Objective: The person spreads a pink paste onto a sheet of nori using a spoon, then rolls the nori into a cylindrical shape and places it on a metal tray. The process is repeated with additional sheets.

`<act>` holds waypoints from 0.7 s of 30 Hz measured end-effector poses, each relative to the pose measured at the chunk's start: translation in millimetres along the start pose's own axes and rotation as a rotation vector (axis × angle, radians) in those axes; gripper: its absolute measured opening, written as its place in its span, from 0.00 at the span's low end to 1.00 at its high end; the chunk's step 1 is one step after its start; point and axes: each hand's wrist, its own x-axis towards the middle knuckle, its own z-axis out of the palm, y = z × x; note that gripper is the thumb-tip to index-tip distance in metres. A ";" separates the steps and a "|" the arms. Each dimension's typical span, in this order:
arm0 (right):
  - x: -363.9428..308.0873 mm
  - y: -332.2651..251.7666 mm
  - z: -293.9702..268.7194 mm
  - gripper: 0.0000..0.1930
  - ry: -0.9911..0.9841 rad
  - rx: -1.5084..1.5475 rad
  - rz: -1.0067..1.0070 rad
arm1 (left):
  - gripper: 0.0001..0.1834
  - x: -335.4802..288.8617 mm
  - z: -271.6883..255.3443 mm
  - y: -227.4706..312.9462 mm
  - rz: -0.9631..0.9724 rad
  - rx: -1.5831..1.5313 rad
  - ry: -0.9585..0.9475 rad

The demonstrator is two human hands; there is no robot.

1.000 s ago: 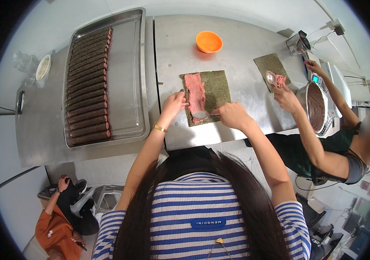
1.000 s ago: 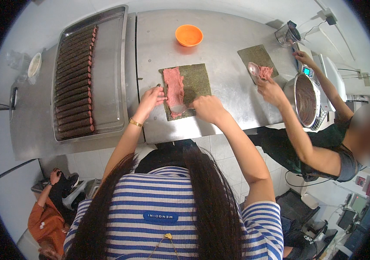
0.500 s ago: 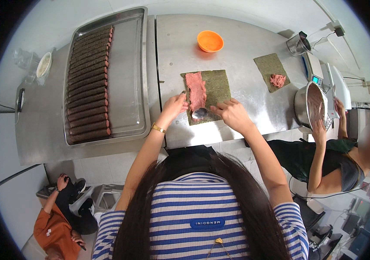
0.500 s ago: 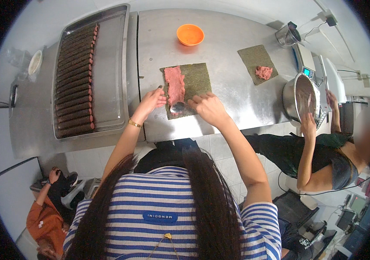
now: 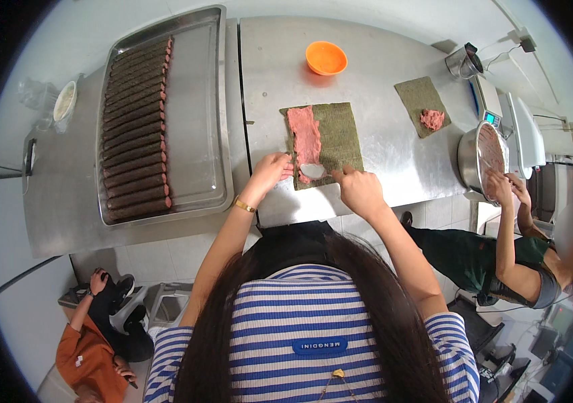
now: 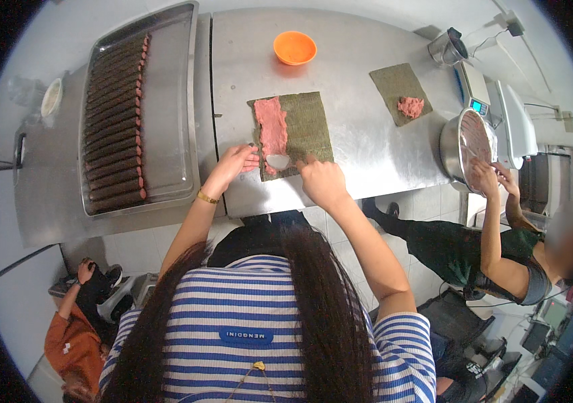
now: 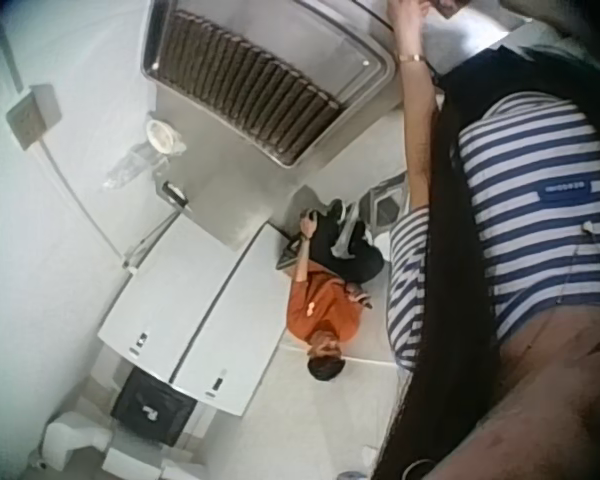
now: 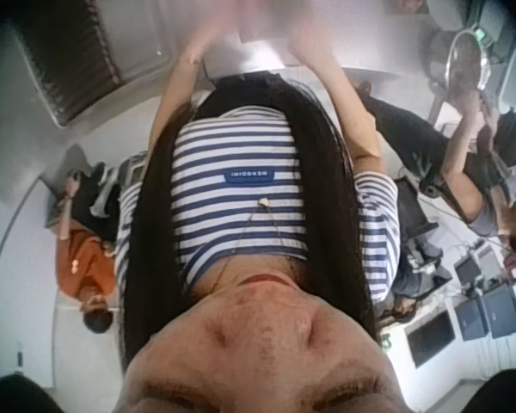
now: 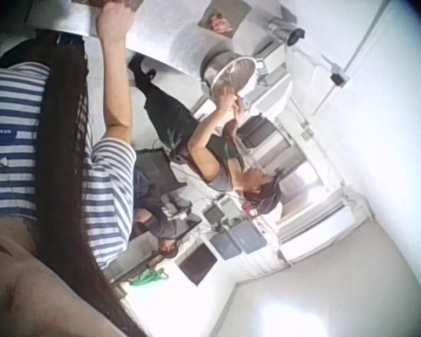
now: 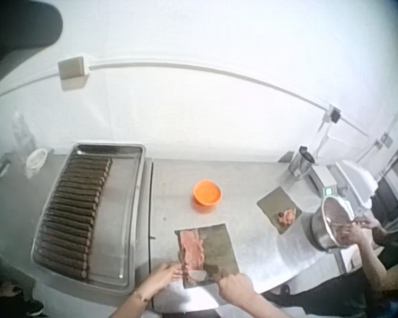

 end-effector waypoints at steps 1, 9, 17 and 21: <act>-3.7 -3.2 2.9 0.18 0.025 0.013 0.005 | 0.24 0.1 0.3 -3.4 0.017 0.005 -0.004; -17.3 -18.9 8.6 0.18 0.004 -0.016 0.037 | 0.18 6.4 3.2 -21.0 0.275 0.281 0.115; -21.2 1.1 -27.0 0.16 0.192 -0.064 -0.133 | 0.14 -4.7 19.0 -9.8 0.307 0.446 0.305; -26.3 9.8 -37.0 0.17 0.202 -0.126 -0.137 | 0.13 -3.6 17.5 -9.7 0.310 0.439 0.306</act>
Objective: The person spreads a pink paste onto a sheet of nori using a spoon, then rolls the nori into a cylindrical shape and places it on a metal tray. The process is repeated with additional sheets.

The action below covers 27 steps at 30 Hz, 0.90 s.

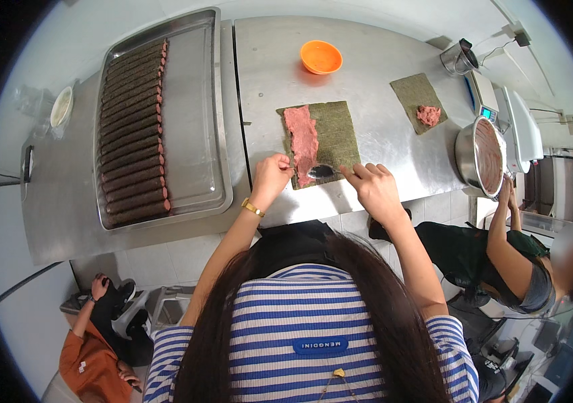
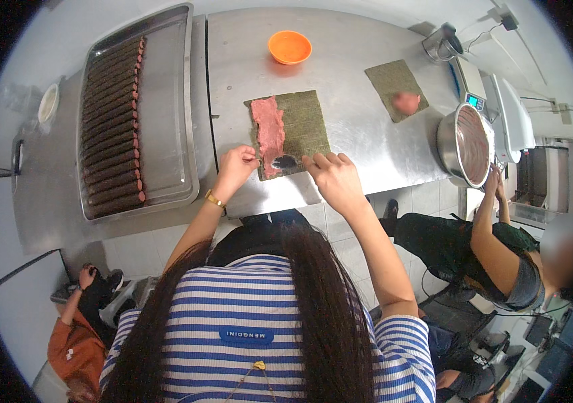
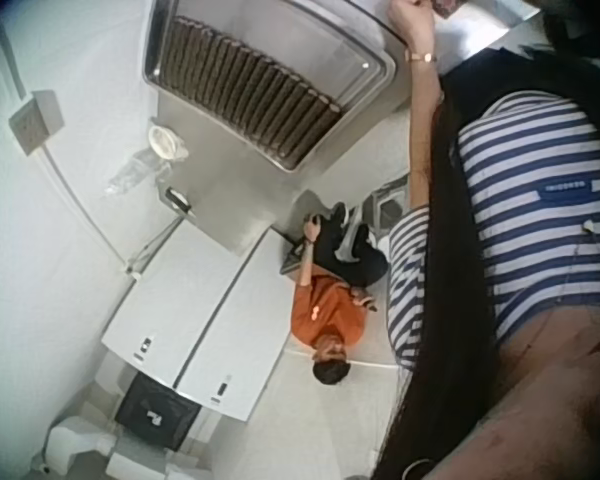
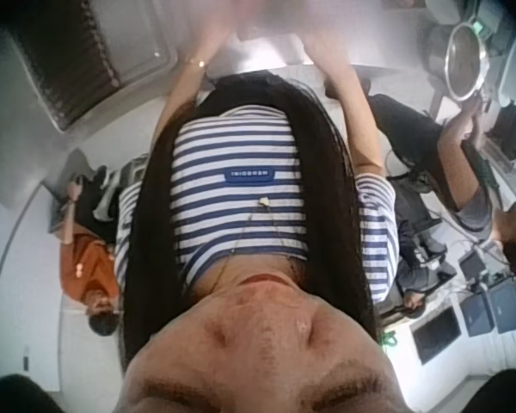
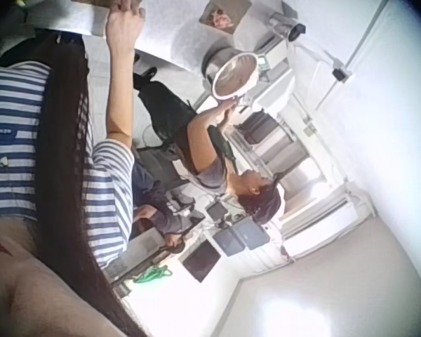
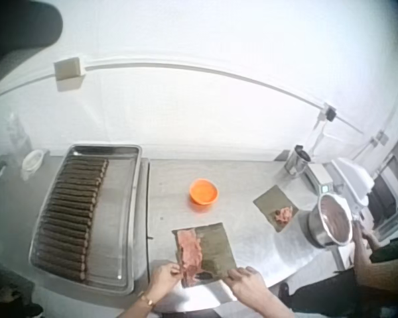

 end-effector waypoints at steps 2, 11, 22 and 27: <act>0.4 -1.1 5.6 0.16 -0.001 -0.003 -0.064 | 0.13 0.9 1.4 -2.1 0.005 0.011 -0.001; 27.1 1.8 41.7 0.15 0.006 0.090 0.076 | 0.13 2.4 4.2 -4.5 0.013 0.054 0.004; 69.6 49.1 49.4 0.16 -0.197 0.320 0.356 | 0.12 -0.4 3.7 -0.8 0.046 0.097 0.035; 56.9 45.6 50.7 0.17 -0.293 0.338 0.313 | 0.13 2.6 5.7 -6.0 0.025 0.064 0.020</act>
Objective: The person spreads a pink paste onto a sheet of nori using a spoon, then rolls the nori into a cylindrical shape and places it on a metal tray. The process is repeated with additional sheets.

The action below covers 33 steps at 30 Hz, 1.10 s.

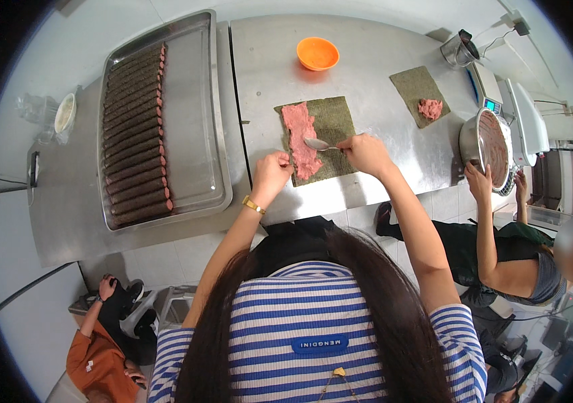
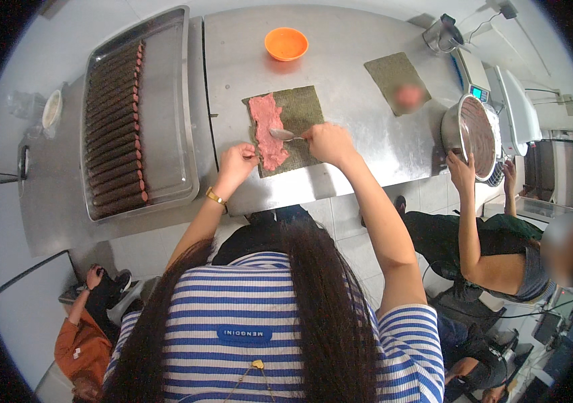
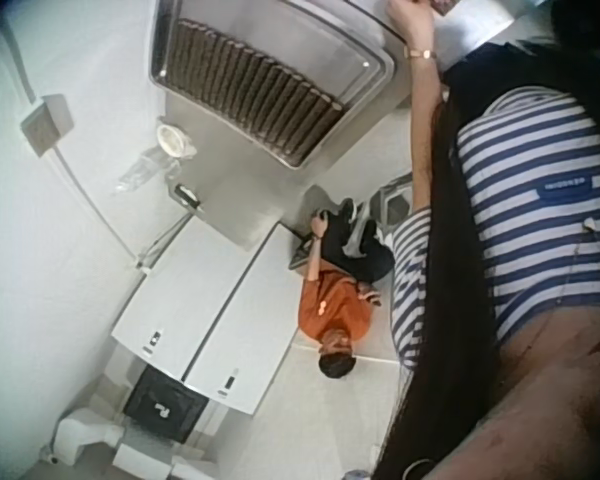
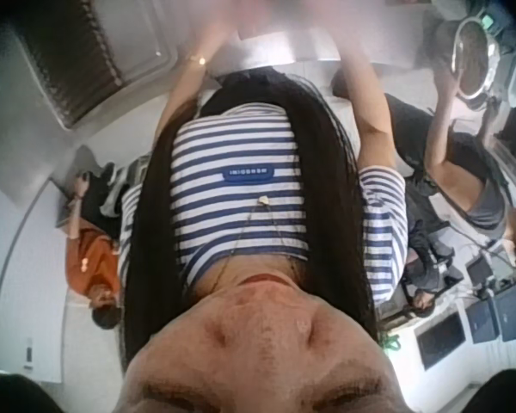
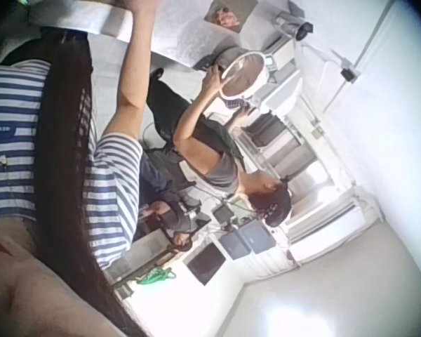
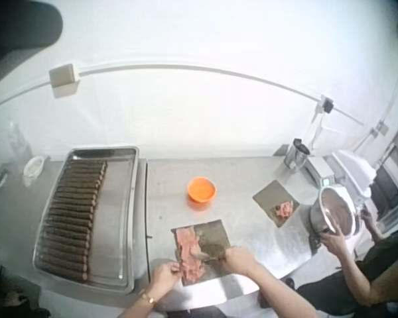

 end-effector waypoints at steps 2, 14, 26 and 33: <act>-7.7 1.4 3.7 0.17 0.001 -0.020 -0.032 | 0.14 1.8 -0.3 -1.6 -0.004 0.015 -0.014; -67.2 1.3 -12.4 0.17 0.100 -0.194 -0.214 | 0.13 1.2 -4.3 5.2 -0.001 0.026 -0.032; -46.1 -23.9 15.5 0.15 0.299 -0.224 -0.229 | 0.12 0.3 -3.8 3.5 0.012 0.035 -0.022; -66.6 -43.0 26.5 0.15 0.113 -0.179 -0.066 | 0.12 -0.4 -3.8 4.0 0.002 0.040 -0.023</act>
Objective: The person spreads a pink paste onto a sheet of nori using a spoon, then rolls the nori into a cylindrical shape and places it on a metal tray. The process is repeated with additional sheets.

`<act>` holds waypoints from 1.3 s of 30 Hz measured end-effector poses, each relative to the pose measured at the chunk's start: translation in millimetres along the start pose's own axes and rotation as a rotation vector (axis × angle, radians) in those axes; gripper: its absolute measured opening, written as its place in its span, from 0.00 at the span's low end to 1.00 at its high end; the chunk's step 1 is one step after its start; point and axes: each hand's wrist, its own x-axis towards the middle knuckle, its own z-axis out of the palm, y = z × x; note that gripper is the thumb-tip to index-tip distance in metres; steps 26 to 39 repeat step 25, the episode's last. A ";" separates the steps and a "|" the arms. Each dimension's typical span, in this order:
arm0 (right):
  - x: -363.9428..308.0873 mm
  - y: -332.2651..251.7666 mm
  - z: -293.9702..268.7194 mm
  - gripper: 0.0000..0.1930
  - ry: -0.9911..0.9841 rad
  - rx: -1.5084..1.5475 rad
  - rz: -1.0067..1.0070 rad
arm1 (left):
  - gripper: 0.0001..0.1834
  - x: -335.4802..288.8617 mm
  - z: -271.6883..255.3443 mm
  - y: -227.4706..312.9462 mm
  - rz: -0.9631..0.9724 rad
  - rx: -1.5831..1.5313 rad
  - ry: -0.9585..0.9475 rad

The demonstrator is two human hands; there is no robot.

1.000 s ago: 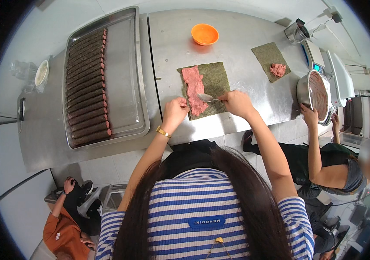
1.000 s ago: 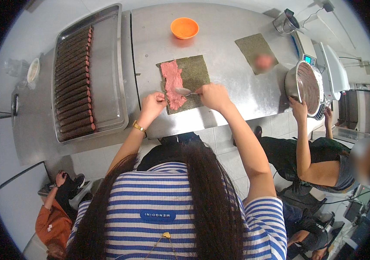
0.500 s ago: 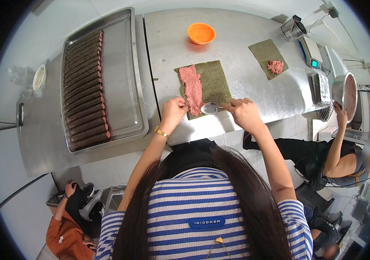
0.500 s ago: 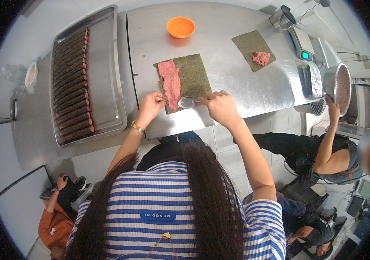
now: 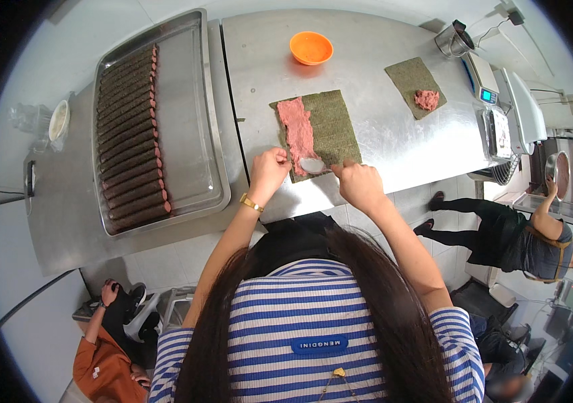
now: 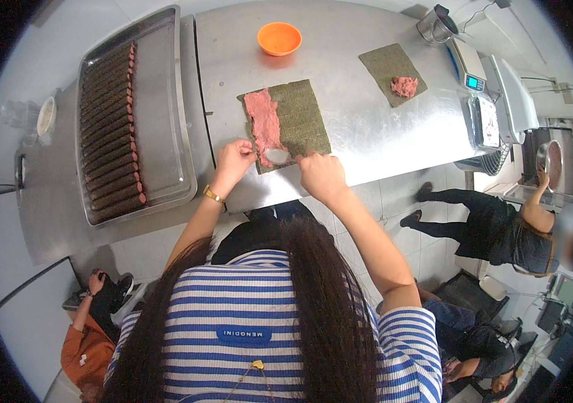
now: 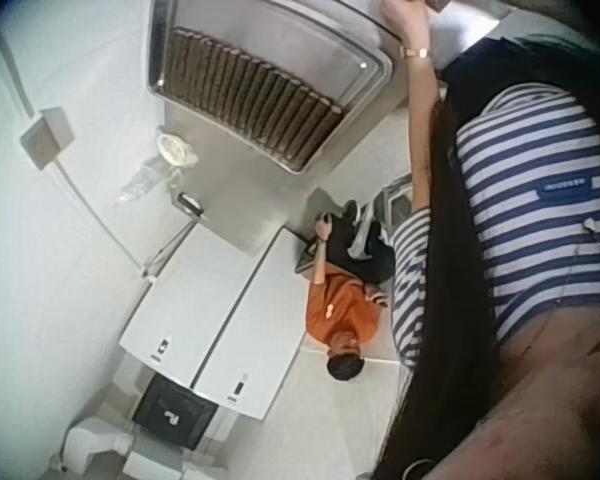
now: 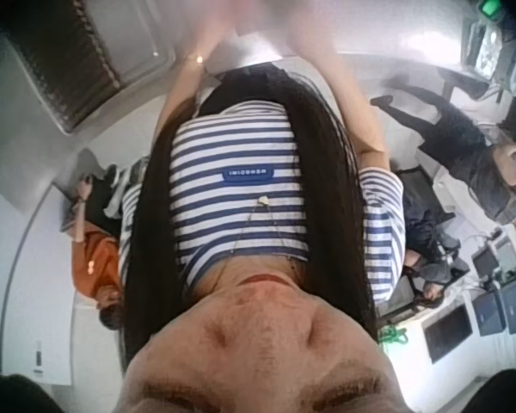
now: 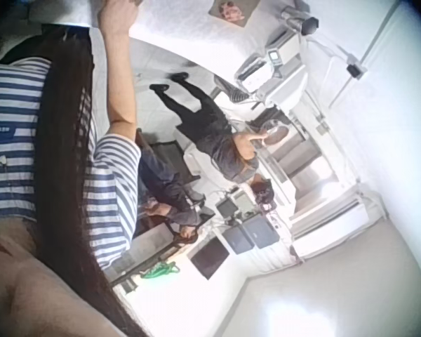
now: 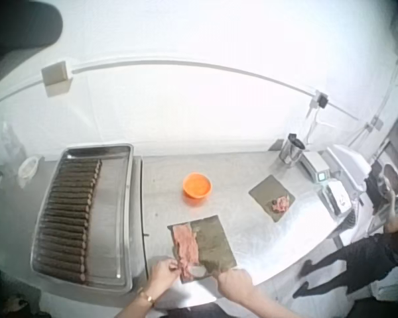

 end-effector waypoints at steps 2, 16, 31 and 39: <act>-3.4 -4.0 1.3 0.15 -0.020 -0.002 0.007 | 0.12 -0.1 0.2 0.3 -0.004 -0.009 -0.001; -11.7 1.5 1.2 0.15 0.060 -0.069 -0.092 | 0.13 -0.6 -1.1 2.4 0.033 0.004 0.012; -16.9 24.6 -12.0 0.16 0.155 -0.033 -0.080 | 0.14 0.2 1.3 -0.8 0.011 0.016 -0.004; -16.9 24.6 -12.0 0.16 0.155 -0.033 -0.080 | 0.14 0.2 1.3 -0.8 0.011 0.016 -0.004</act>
